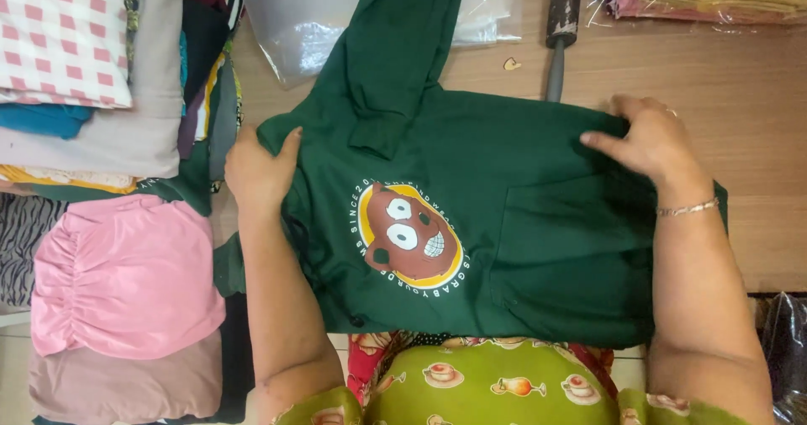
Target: The person uses a lint roller to clean a green hoodie laid out on a table. They roll the tool over the front, back, and sleeves of the garment, then fold the hoodie neatly.
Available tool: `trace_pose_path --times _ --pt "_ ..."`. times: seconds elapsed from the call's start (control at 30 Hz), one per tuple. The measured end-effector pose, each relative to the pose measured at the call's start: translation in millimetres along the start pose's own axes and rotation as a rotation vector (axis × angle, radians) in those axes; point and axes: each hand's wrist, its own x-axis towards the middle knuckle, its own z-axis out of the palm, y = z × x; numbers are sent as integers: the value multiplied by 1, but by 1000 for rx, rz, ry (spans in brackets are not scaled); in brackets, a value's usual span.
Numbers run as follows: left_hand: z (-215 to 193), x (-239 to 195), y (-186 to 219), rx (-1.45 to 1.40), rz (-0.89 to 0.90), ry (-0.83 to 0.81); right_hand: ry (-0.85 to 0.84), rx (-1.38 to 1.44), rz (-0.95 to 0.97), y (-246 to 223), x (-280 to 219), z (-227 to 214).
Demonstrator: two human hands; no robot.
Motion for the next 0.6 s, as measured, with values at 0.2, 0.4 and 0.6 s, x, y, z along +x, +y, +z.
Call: trace_pose_path --times 0.2,0.4,0.6 --pt "-7 -3 -14 -395 277 209 162 157 -56 43 -9 15" --pt "-20 6 5 -305 416 691 681 80 -351 82 42 -38" --pt "48 50 -31 168 144 289 37 404 362 -46 100 -45"
